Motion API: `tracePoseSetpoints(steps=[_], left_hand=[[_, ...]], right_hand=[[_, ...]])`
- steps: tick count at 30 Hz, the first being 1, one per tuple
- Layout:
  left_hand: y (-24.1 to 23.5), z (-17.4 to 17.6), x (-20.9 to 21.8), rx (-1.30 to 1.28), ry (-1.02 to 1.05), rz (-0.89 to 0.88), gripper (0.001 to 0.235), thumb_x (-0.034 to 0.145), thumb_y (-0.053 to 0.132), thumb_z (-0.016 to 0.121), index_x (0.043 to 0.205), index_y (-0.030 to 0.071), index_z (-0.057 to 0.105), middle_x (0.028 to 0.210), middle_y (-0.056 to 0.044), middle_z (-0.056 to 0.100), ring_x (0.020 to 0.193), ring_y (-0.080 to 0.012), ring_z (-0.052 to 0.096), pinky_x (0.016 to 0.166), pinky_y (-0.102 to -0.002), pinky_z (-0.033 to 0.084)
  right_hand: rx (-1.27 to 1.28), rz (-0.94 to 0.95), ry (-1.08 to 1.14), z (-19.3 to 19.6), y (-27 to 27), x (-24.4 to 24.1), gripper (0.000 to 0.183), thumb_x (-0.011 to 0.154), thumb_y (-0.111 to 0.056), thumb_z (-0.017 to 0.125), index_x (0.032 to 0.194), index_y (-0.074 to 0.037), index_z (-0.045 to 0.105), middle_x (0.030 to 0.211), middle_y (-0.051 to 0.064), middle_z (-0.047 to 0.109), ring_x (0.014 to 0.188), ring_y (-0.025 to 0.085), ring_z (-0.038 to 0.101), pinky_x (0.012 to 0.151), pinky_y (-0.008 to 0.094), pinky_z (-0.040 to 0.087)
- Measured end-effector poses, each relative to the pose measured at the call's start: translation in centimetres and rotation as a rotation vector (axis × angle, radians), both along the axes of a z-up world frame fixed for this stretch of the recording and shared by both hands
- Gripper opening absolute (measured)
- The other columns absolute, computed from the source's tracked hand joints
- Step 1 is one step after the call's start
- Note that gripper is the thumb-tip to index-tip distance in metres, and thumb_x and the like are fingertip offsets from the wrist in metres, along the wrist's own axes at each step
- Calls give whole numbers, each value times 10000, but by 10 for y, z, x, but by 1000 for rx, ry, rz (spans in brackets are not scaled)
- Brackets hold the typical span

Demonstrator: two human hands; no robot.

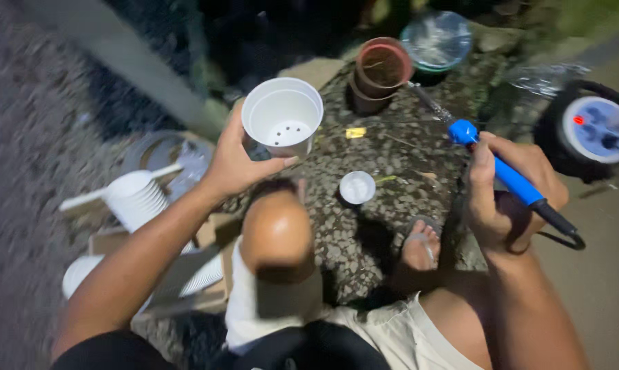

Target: The person uses a heated soldering iron to melt holes into the sides and bottoms of white plastic cups. They handle each cup one at a time, rotate it to create multiple holes, and place the finished cups into a cardboard box.

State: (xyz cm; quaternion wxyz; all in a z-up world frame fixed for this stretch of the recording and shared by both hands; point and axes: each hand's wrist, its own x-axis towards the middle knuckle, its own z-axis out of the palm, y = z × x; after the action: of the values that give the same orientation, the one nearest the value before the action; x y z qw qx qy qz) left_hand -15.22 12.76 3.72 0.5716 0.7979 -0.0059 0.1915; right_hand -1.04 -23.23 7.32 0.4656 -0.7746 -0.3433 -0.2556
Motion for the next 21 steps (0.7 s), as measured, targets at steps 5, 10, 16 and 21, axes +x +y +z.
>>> tracePoseSetpoints(steps=[5, 10, 16, 21], left_hand=[[36, 24, -87, 132, -38, 178, 1090, 788, 116, 925, 1623, 29, 229, 1595, -129, 436, 1525, -234, 447, 1309, -403, 360], [79, 54, -203, 517, -35, 530, 1164, 778, 128, 1003, 1623, 55, 206, 1610, -156, 394, 1527, -264, 407, 1305, -412, 334], [106, 38, -343, 365, -3, 787, 1118, 923, 118, 974, 1647, 97, 123, 1633, -154, 414, 1505, -254, 458, 1274, -424, 377], [118, -51, -408, 359, 81, 1110, 1103, 829, 98, 973, 1606, 58, 192, 1585, -200, 416, 1484, -310, 500, 1280, -458, 436]], right_hand=[[-122, 184, -63, -16, 36, -2, 135, 1133, -100, 706, 1134, 32, 730, 974, 158, 711, 815, 207, 680, 777, 277, 530], [-128, 337, -10, -29, 82, -13, 134, 1133, -98, 698, 1135, 34, 727, 978, 159, 710, 818, 210, 676, 779, 279, 527], [-164, 425, 37, -42, 119, -29, 134, 1132, -94, 689, 1136, 35, 724, 983, 160, 710, 821, 212, 671, 780, 281, 523], [-183, 395, 56, -49, 115, -38, 134, 1132, -91, 681, 1137, 37, 721, 987, 161, 709, 823, 215, 667, 782, 283, 519]])
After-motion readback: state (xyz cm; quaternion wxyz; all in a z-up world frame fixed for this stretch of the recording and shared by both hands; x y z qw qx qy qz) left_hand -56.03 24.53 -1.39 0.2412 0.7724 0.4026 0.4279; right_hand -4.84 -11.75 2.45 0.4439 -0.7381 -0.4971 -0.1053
